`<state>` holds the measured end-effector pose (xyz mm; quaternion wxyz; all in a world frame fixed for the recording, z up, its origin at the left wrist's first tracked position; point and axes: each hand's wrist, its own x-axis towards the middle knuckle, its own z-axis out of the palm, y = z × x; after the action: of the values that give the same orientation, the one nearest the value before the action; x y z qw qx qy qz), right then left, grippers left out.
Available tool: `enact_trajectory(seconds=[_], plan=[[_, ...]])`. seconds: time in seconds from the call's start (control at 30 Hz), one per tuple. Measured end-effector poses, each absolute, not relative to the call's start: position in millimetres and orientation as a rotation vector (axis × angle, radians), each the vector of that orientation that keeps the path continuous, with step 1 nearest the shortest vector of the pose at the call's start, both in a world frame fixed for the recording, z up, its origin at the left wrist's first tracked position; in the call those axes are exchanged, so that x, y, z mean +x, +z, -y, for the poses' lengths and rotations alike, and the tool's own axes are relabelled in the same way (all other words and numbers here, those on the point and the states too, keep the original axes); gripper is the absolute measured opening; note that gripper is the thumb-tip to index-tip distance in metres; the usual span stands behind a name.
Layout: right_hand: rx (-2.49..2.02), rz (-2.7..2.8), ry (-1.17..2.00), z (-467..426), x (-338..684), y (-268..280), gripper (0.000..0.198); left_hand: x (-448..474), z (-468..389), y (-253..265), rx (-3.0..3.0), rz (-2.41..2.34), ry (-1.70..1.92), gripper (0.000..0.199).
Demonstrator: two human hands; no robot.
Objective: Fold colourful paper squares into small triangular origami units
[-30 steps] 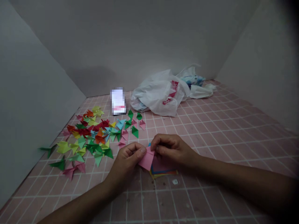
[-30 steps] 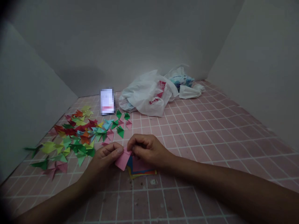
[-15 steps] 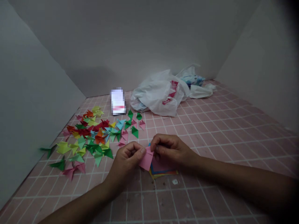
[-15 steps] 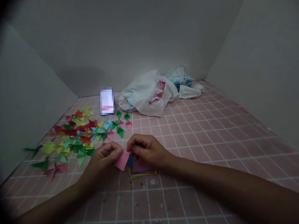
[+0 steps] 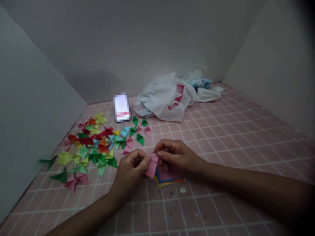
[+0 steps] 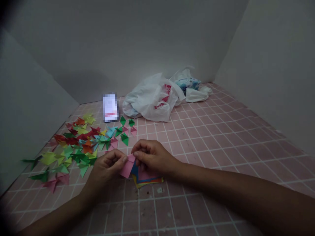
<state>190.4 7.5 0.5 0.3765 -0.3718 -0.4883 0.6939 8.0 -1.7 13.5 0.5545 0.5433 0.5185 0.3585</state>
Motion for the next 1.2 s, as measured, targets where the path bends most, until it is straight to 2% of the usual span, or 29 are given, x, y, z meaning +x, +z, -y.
enact_trajectory(seconds=[0.3,0.53,0.73,1.2], plan=[[-0.994,1.270,1.763,-9,191,2,0.012,7,0,11,1.337,-1.199,0.864,0.022],[-0.944,1.766,1.320,-8,195,7,0.013,5,5,8,1.674,-1.232,0.816,0.018],[-0.953,1.744,1.454,-8,193,7,0.016,1,7,9,1.881,-1.201,0.772,0.019],[-0.993,1.712,1.345,-9,194,10,0.022,2,4,35,1.935,-1.196,0.713,0.027]])
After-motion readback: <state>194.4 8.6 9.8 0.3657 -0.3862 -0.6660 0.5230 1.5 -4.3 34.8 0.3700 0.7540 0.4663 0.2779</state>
